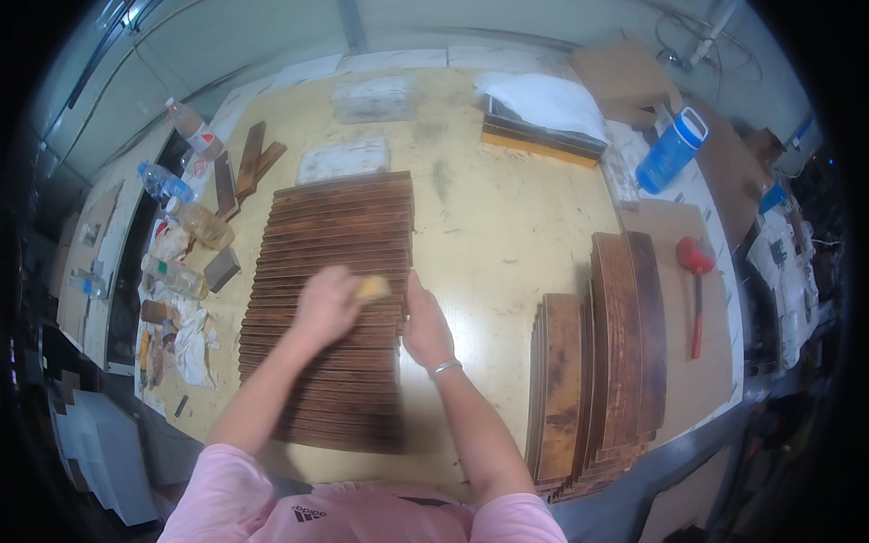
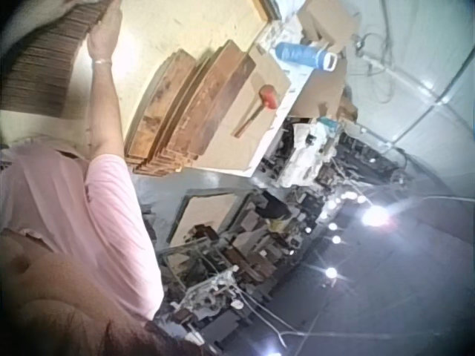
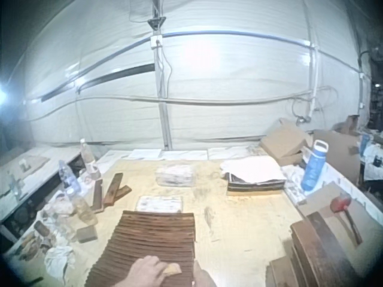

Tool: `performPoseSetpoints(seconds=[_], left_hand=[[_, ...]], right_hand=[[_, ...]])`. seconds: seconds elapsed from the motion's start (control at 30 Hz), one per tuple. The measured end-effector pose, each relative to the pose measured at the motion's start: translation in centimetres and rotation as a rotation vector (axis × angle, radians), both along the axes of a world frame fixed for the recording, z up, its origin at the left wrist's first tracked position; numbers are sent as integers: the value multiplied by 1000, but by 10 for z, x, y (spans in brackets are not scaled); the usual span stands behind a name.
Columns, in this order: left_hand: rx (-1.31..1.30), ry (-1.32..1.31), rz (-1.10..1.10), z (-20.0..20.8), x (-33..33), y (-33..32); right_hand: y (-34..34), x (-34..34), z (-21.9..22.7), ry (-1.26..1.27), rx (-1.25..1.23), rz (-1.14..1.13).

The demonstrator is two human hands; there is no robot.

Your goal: The person sands the surface of a wooden panel composed of slats using a small block and then wipes the surface with a cloth.

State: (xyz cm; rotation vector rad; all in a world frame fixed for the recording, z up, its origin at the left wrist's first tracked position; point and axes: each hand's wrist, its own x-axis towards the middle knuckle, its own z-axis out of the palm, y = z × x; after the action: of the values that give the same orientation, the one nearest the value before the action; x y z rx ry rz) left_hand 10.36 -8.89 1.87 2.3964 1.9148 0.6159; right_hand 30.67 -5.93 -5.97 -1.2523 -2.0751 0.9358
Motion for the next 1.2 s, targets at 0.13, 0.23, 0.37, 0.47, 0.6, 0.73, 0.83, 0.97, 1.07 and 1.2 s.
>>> performPoseSetpoints(seconds=[0.13,0.23,0.37,0.47,0.6,0.73,0.83,0.97,1.07,1.2], left_hand=[[-109,143,384,12,-98,-41],[93,64,349,28,-63,-24],[81,-24,70,23,43,26],[44,65,-13,-3,43,37],[-94,83,241,8,-42,3],[9,10,453,15,-89,-18],[146,19,264,12,-30,1],[19,27,134,-4,-24,0],[-2,-22,324,-5,-119,-38],[-43,31,654,21,-193,-77]], right_hand=[[-2,0,-6,83,57,-30],[-1,2,7,81,-36,-51],[-2,2,-1,5,-13,-47],[-2,-6,-4,-24,3,-37],[-4,2,0,63,113,-143],[-4,1,-3,82,106,-220],[-9,-7,9,66,63,-191],[-7,-11,7,54,101,-160],[-11,-11,12,67,115,-157],[-9,-8,4,48,149,-179]])
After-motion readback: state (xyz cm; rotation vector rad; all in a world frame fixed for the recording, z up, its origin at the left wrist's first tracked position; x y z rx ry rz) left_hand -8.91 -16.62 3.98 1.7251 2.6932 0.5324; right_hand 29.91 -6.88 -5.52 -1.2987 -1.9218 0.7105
